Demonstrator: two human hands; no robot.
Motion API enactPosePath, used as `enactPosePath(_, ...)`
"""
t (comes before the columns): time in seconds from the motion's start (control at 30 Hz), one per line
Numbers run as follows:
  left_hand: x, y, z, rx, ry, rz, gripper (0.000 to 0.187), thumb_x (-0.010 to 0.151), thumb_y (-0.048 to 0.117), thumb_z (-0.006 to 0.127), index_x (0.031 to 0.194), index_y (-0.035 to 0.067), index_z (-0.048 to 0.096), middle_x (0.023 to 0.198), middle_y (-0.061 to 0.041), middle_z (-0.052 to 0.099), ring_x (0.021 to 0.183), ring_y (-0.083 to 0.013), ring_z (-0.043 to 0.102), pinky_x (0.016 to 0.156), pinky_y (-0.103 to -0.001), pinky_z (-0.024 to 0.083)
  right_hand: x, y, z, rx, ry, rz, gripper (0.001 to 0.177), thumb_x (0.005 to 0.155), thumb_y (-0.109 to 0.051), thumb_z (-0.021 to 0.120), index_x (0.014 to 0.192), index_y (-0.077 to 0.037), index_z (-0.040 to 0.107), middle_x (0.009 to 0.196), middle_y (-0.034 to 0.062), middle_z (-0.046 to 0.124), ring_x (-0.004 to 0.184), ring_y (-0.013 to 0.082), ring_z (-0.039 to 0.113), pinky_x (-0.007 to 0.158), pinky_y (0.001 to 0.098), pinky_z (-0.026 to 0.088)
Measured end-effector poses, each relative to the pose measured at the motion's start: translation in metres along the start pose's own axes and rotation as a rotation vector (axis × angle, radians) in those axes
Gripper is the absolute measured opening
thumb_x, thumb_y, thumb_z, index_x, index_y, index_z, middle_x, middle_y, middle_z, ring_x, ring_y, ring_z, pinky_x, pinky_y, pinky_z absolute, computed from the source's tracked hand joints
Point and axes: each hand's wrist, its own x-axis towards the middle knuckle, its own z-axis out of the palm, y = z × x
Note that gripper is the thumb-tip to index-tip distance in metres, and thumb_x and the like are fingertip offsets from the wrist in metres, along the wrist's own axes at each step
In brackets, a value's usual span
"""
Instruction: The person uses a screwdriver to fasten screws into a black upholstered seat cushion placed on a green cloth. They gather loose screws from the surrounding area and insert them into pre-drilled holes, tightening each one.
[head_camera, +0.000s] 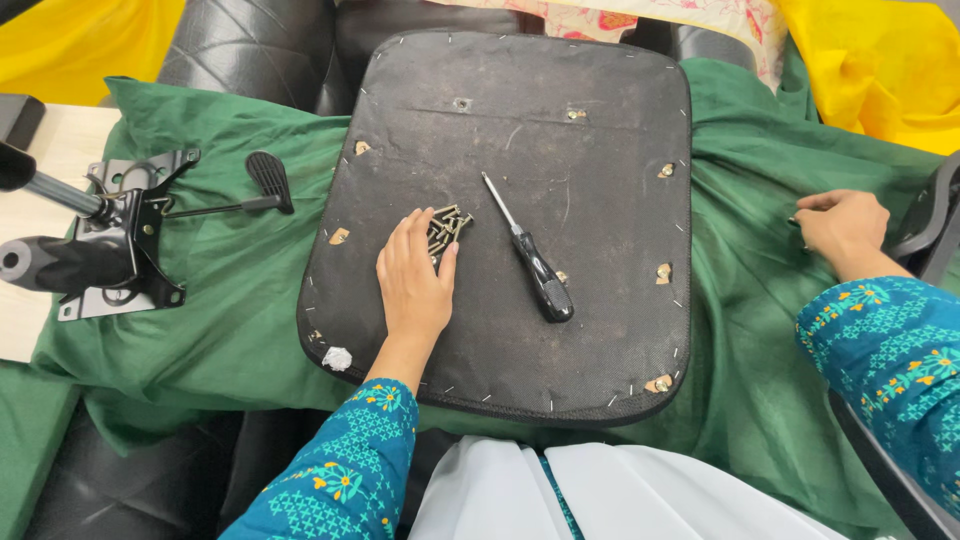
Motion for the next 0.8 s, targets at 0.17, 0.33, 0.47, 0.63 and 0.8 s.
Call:
enactPosePath(0.17, 0.001, -0.005, 0.007, -0.009, -0.001, 0.147, 0.057, 0.097, 0.028, 0.067, 0.148, 0.009, 0.05, 0.151, -0.018, 0.048, 0.139, -0.0372, 0.046, 0.113, -0.048, 0.036, -0.013, -0.06, -0.021, 0.132, 0.098, -0.169, 0.02, 0.087, -0.019, 0.076, 0.106, -0.019, 0.084, 0.091, 0.0143, 0.074, 0.083, 0.0277, 0.07, 0.082, 0.039, 0.055)
enactPosePath(0.33, 0.003, -0.007, 0.015, 0.011, -0.017, 0.21, 0.052, 0.098, 0.024, 0.068, 0.146, 0.011, 0.054, 0.15, -0.016, 0.05, 0.141, -0.0386, 0.046, 0.114, -0.048, 0.04, -0.046, -0.171, -0.042, 0.369, 0.165, -0.495, 0.026, 0.088, -0.011, 0.072, 0.113, -0.01, 0.081, 0.1, 0.0108, 0.075, 0.089, 0.019, 0.071, 0.083, 0.034, 0.055)
enactPosePath(0.47, 0.0, -0.003, 0.016, 0.005, -0.001, 0.145, 0.054, 0.098, 0.024, 0.068, 0.147, 0.011, 0.05, 0.151, -0.016, 0.049, 0.14, -0.0378, 0.046, 0.114, -0.047, 0.04, -0.113, -0.26, -0.038, 0.624, -0.155, -0.431, 0.022, 0.092, -0.016, 0.072, 0.111, -0.006, 0.078, 0.094, 0.0086, 0.076, 0.081, 0.0168, 0.069, 0.072, 0.0321, 0.056)
enactPosePath(0.63, -0.015, 0.004, 0.006, -0.06, 0.054, 0.024, 0.065, 0.096, 0.024, 0.068, 0.152, 0.006, 0.04, 0.156, -0.022, 0.042, 0.139, -0.0399, 0.044, 0.113, -0.047, 0.038, -0.188, -0.328, -0.024, 0.17, -0.55, -0.531, 0.055, 0.081, -0.037, 0.085, 0.123, -0.007, 0.068, 0.107, 0.0152, 0.074, 0.1, 0.0282, 0.071, 0.085, 0.0391, 0.056)
enactPosePath(0.8, -0.036, 0.008, -0.006, -0.068, 0.058, -0.051, 0.067, 0.095, 0.024, 0.067, 0.152, 0.005, 0.04, 0.155, -0.019, 0.044, 0.14, -0.0376, 0.044, 0.115, -0.046, 0.036, -0.238, -0.339, -0.001, 0.06, -0.527, -0.727, 0.061, 0.079, -0.025, 0.081, 0.133, -0.011, 0.059, 0.121, 0.0155, 0.061, 0.114, 0.0325, 0.062, 0.094, 0.0428, 0.051)
